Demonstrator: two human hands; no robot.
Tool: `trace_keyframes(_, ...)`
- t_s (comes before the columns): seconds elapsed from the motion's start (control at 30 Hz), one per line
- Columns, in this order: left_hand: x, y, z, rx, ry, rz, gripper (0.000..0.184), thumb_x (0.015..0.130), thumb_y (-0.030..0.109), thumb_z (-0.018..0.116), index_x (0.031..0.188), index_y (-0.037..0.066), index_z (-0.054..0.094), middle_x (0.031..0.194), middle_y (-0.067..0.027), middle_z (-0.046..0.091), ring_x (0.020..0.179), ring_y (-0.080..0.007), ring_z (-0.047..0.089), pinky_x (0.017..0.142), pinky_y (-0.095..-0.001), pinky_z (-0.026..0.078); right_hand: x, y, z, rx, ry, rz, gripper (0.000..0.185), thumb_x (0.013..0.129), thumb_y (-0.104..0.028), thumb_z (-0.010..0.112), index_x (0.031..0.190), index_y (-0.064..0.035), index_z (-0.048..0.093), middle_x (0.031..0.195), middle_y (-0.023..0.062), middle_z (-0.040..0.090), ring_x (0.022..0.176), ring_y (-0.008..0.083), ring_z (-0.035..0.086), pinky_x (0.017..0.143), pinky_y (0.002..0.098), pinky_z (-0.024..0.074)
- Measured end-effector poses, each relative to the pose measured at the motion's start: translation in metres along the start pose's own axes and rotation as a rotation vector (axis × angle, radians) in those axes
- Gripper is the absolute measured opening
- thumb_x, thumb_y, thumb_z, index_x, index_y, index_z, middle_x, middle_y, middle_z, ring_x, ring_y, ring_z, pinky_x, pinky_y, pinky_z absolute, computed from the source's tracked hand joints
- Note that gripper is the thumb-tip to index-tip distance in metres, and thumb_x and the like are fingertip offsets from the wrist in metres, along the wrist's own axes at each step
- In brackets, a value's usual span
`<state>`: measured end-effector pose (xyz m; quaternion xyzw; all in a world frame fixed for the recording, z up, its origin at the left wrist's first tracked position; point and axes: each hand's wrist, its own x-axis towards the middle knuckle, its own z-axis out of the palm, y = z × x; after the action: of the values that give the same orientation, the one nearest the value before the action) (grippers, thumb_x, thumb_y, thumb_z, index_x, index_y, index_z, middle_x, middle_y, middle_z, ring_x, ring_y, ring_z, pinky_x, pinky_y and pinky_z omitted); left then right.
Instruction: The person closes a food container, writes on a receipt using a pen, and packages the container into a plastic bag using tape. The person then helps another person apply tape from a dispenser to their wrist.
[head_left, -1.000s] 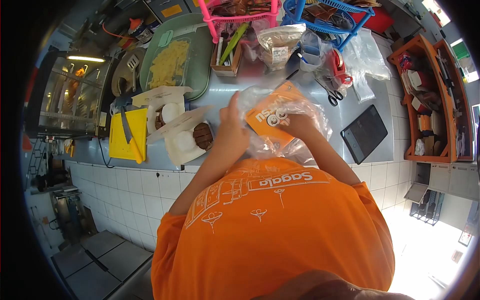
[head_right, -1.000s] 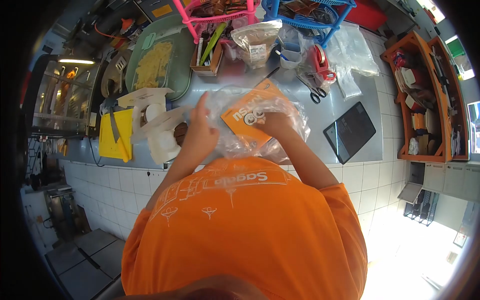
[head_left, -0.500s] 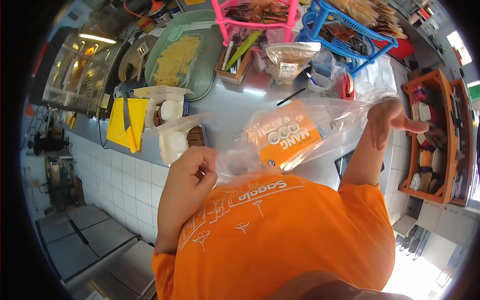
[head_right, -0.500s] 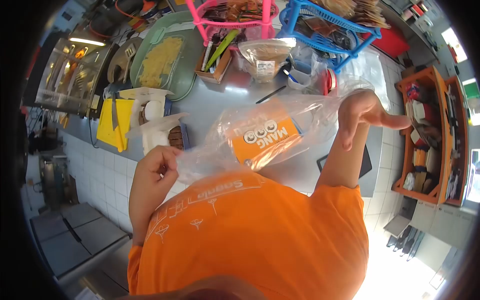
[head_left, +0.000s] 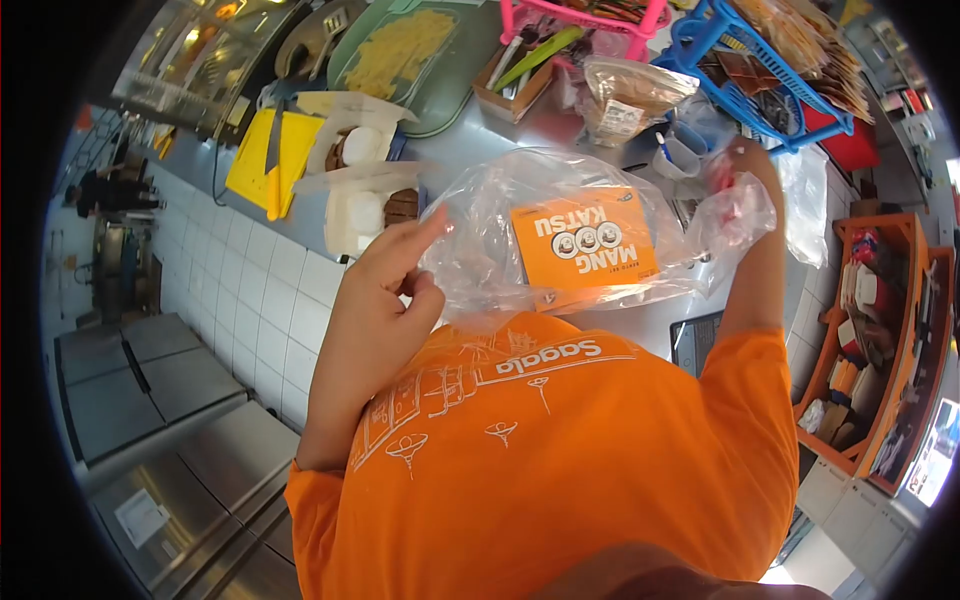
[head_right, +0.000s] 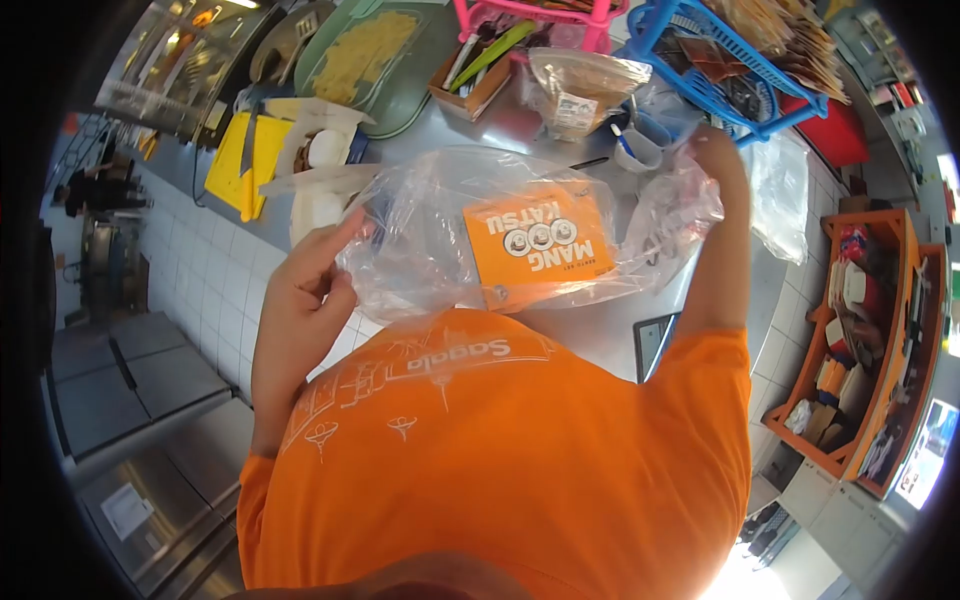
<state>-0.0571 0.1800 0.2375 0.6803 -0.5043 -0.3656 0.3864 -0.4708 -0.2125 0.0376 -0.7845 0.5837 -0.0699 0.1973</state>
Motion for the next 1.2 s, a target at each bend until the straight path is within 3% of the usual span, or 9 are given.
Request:
trace_keyframes(0.07, -0.001, 0.006, 0.001, 0.001, -0.014, 0.0, 0.057, 0.077, -0.008, 0.049, 0.133, 0.004, 0.049, 0.12, -0.0085, 0.055, 0.072, -0.0067, 0.047, 0.067, -0.0183, 0.043, -0.059, -0.066, -0.077, 0.484, 0.184, 0.082, 0.023, 0.082, -0.02, 0.058, 0.099, -0.0046, 0.061, 0.086, 0.0076, 0.065, 0.073, 0.0184, 0.064, 0.058, 0.0349, 0.0509)
trace_keyframes(0.17, 0.003, 0.003, 0.009, -0.164, -0.016, 0.019, 0.065, 0.076, -0.01, 0.048, 0.139, 0.005, 0.042, 0.127, -0.0064, 0.049, 0.075, -0.0045, 0.045, 0.066, -0.0169, 0.042, -0.153, -0.149, -0.142, 0.813, 0.744, -0.632, 0.042, 0.093, -0.025, 0.039, 0.11, 0.0077, 0.059, 0.106, 0.0178, 0.062, 0.102, 0.0285, 0.059, 0.087, 0.038, 0.0486)
trace_keyframes(0.27, 0.006, 0.009, 0.017, -0.274, -0.031, 0.068, 0.071, 0.076, -0.011, 0.047, 0.144, 0.007, 0.035, 0.133, -0.0061, 0.046, 0.074, -0.0036, 0.043, 0.065, -0.0173, 0.042, -0.198, -0.227, -0.083, 1.168, 0.427, -0.936, 0.04, 0.088, -0.028, 0.05, 0.106, 0.0049, 0.062, 0.101, 0.0164, 0.063, 0.091, 0.0301, 0.06, 0.079, 0.0387, 0.0492)
trace_keyframes(0.37, 0.003, 0.014, 0.018, -0.345, -0.093, 0.094, 0.075, 0.076, -0.011, 0.046, 0.146, 0.009, 0.029, 0.138, -0.0066, 0.044, 0.071, -0.0028, 0.043, 0.066, -0.0175, 0.042, -0.158, -0.274, 0.015, 0.453, -0.35, -0.915, 0.034, 0.078, -0.013, 0.066, 0.11, -0.0041, 0.062, 0.087, 0.0139, 0.065, 0.08, 0.0196, 0.063, 0.07, 0.0337, 0.0498)
trace_keyframes(0.6, 0.005, 0.012, 0.009, -0.332, -0.15, 0.214, 0.068, 0.077, -0.009, 0.043, 0.143, 0.005, 0.032, 0.14, -0.0122, 0.044, 0.06, -0.0015, 0.043, 0.067, -0.0209, 0.05, -0.109, -0.179, 0.099, -0.516, -0.752, -0.402, 0.05, 0.078, -0.026, 0.064, 0.121, -0.0007, 0.055, 0.098, 0.0171, 0.065, 0.079, 0.0238, 0.066, 0.072, 0.0356, 0.0516)
trace_keyframes(0.73, 0.044, -0.074, 0.02, -0.182, 0.018, 0.162, 0.047, 0.081, -0.003, 0.046, 0.128, 0.002, 0.046, 0.123, -0.0134, 0.055, 0.061, -0.0053, 0.048, 0.06, -0.0233, 0.049, -0.138, -0.141, 0.066, -0.51, -0.71, -0.23, 0.061, 0.079, -0.034, 0.063, 0.127, 0.0012, 0.052, 0.104, 0.0189, 0.065, 0.078, 0.0262, 0.067, 0.074, 0.0367, 0.0527)
trace_keyframes(0.8, 0.054, -0.132, 0.038, -0.088, 0.019, -0.244, 0.032, 0.083, 0.012, 0.054, 0.113, 0.0, 0.056, 0.098, -0.0133, 0.064, 0.06, -0.0114, 0.056, 0.057, -0.0256, 0.05, -0.167, -0.171, 0.019, -0.35, -0.615, -0.078, 0.065, 0.078, -0.036, 0.063, 0.13, 0.0004, 0.05, 0.102, 0.0188, 0.066, 0.075, 0.0263, 0.068, 0.072, 0.0365, 0.0527)
trace_keyframes(0.87, 0.064, -0.205, 0.066, 0.18, -0.486, -0.61, 0.035, 0.08, 0.03, 0.062, 0.097, 0.0, 0.064, 0.076, -0.0112, 0.066, 0.058, -0.018, 0.061, 0.054, -0.0272, 0.051, -0.197, -0.219, -0.034, -0.206, -0.548, 0.133, 0.065, 0.078, -0.037, 0.065, 0.131, -0.0025, 0.049, 0.093, 0.0171, 0.068, 0.07, 0.0248, 0.068, 0.069, 0.0358, 0.0522)
trace_keyframes(1.2, 0.026, -0.212, 0.133, 0.607, -0.505, -0.292, 0.053, 0.071, 0.048, 0.072, 0.075, -0.004, 0.067, 0.075, -0.0186, 0.067, 0.074, -0.0339, 0.066, 0.065, -0.0426, 0.05, -0.278, -0.255, -0.039, 0.152, -0.407, 0.139, 0.038, 0.084, -0.025, 0.064, 0.115, -0.0038, 0.063, 0.076, 0.0153, 0.067, 0.067, 0.0231, 0.066, 0.066, 0.0315, 0.0489)
